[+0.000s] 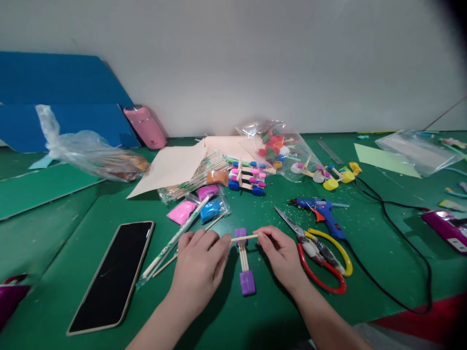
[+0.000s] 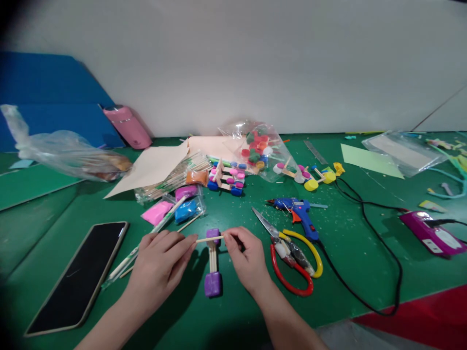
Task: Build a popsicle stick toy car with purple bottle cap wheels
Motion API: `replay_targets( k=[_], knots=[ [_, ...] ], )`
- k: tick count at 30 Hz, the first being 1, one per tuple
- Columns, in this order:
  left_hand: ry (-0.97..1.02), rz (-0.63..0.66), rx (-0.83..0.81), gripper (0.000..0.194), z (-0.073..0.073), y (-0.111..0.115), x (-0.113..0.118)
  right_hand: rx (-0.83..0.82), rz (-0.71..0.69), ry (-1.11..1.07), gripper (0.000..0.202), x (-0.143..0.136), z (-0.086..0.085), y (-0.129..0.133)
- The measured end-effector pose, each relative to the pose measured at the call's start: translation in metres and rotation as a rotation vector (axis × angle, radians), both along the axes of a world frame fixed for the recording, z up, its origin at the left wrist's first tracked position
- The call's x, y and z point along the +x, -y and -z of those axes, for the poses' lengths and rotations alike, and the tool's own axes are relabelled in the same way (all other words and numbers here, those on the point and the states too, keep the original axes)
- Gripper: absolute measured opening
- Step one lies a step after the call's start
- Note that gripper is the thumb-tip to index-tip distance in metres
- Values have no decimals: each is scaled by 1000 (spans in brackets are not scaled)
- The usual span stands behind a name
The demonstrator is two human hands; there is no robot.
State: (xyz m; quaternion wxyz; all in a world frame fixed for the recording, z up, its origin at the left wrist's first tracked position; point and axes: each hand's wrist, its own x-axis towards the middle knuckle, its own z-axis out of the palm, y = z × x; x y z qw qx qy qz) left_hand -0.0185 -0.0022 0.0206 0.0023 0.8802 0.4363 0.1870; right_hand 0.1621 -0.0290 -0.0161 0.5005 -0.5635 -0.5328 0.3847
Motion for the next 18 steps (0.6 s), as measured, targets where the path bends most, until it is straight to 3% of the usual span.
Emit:
replay_targets(
  k=[11,15,18],
  knots=[
    [31,0,4,21,0,1,0,1,45,-26,21,-1,0,0],
    [219,8,-43,20,-4,4,0,7,111,-32,22,6,-6,4],
    [457,-24,-205,19,-12,8,-1,5,190,101,21,24,-11,13]
  ],
)
